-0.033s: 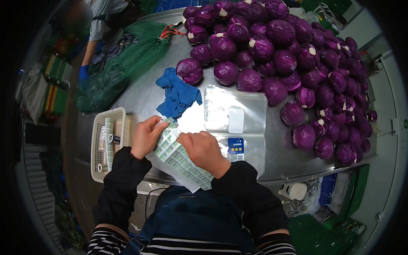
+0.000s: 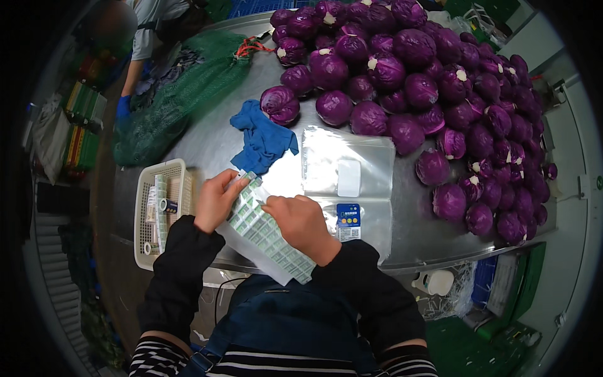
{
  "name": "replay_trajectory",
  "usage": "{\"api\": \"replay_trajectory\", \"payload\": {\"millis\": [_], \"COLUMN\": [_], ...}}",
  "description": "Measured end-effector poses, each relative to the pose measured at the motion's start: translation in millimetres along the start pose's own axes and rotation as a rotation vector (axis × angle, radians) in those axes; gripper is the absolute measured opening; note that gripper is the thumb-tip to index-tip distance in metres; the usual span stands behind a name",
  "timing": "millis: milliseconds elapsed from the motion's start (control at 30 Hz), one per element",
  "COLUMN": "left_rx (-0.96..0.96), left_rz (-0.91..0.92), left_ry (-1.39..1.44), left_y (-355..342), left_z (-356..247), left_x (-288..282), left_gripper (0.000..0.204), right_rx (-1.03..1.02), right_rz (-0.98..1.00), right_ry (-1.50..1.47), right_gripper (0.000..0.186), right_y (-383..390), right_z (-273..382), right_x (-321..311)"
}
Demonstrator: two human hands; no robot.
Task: Peeling and applying labels to plastic produce bags in a food packaging facility.
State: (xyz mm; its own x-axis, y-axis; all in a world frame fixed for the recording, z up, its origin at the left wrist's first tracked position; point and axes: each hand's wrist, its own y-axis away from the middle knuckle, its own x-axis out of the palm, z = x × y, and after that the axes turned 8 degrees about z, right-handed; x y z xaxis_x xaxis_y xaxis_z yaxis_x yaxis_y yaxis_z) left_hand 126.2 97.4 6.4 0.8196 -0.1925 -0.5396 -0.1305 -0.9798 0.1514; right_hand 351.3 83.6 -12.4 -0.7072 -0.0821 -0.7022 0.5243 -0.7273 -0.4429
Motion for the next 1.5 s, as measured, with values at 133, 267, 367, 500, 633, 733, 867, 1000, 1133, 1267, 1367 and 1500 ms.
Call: {"api": "replay_trajectory", "payload": {"millis": [133,267,367,500,633,733,867,1000,1133,1267,1367,1500], "left_rx": [0.063,0.105,0.360,0.431,0.663,0.673,0.575,0.029,-0.177,0.131,0.603,0.652], "left_rz": [0.000,0.030,-0.034,0.255,0.523,0.571,0.585,0.504,-0.073,0.116,0.556,0.615], "left_ry": [-0.165,-0.651,-0.677,-0.257,-0.190,-0.328,-0.181,0.401,0.744,0.318,-0.135,-0.331], "left_y": [-25,-26,-30,-11,1,5,-4,-23,-68,-49,-20,-9], "left_z": [67,106,90,69,37,50,77,70,41,40,48,63], "left_x": [-7,-13,18,101,165,186,199,193,159,165,178,185], "left_gripper": [0.024,0.027,0.030,0.024,0.025,0.028,0.024,0.019,0.025,0.018,0.031,0.031], "right_rx": [0.646,0.801,1.018,0.984,0.988,1.023,1.023,1.017,1.020,0.996,1.012,0.962], "right_rz": [0.035,-0.066,-0.102,0.064,0.238,0.329,0.270,0.061,0.000,-0.009,0.080,0.252], "right_ry": [-0.684,-0.693,-0.556,-0.374,0.053,0.335,0.128,-1.038,-0.974,-0.771,-0.380,0.196], "right_gripper": [0.012,0.015,0.019,0.024,0.028,0.029,0.026,0.017,0.015,0.018,0.022,0.022], "right_y": [18,94,130,125,129,129,124,110,97,125,123,111], "right_z": [-7,-77,-100,-109,-124,-121,-107,-79,-70,-127,-136,-130], "right_x": [-24,-23,-36,-18,4,1,-38,-79,-73,-14,5,-12]}}
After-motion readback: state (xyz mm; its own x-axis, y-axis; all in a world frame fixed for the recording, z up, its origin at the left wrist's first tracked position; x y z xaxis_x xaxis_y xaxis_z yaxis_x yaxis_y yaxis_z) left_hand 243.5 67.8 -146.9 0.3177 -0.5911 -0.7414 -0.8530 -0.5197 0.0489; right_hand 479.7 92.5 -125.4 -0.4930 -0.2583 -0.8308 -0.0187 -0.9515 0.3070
